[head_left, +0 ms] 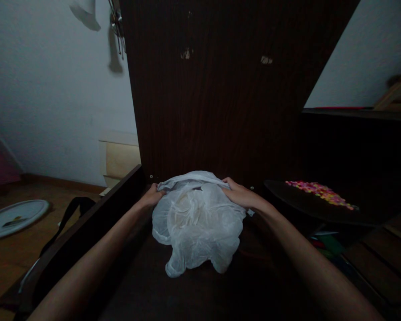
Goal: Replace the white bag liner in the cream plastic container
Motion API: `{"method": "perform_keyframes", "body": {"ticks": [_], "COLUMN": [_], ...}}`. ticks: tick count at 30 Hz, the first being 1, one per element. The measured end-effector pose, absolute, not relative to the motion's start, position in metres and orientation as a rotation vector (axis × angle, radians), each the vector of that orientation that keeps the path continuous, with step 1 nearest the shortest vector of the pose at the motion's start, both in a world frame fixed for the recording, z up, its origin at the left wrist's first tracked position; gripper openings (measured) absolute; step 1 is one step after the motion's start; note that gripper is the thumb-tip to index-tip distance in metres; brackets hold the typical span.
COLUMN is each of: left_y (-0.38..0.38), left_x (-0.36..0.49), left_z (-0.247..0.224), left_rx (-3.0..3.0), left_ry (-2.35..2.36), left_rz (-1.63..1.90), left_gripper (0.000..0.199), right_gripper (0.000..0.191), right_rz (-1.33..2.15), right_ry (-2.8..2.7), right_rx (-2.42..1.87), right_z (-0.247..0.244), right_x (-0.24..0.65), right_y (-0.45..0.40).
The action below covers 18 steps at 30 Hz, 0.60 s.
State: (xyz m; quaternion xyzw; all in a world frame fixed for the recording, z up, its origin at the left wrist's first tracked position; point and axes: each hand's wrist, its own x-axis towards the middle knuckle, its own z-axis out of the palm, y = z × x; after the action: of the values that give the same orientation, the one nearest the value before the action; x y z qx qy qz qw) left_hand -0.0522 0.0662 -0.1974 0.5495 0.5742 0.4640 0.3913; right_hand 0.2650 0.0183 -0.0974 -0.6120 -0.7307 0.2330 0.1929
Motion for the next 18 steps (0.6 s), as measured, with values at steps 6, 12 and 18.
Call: {"method": "perform_keyframes", "body": {"ticks": [6,12,18], "left_y": [0.05,0.015,-0.045], "left_x": [-0.053,-0.047,-0.04], "left_z": [-0.21,-0.194,-0.175], "left_rx": [1.47,1.601,2.21], "left_ry": [1.476,1.446,0.852], "left_rz": [1.143,1.516,1.527], "left_gripper": [0.045,0.044,0.042], "right_gripper": [0.037,0.025,0.034], "right_rz": [0.368,0.088,0.211], "right_ry": [-1.998,-2.323,-2.843], "right_rx": [-1.477,-1.014,-1.003], "right_z": [-0.098,-0.068,-0.068], "right_x": [0.269,0.246,0.212], "right_y": [0.017,-0.014,-0.017]}}
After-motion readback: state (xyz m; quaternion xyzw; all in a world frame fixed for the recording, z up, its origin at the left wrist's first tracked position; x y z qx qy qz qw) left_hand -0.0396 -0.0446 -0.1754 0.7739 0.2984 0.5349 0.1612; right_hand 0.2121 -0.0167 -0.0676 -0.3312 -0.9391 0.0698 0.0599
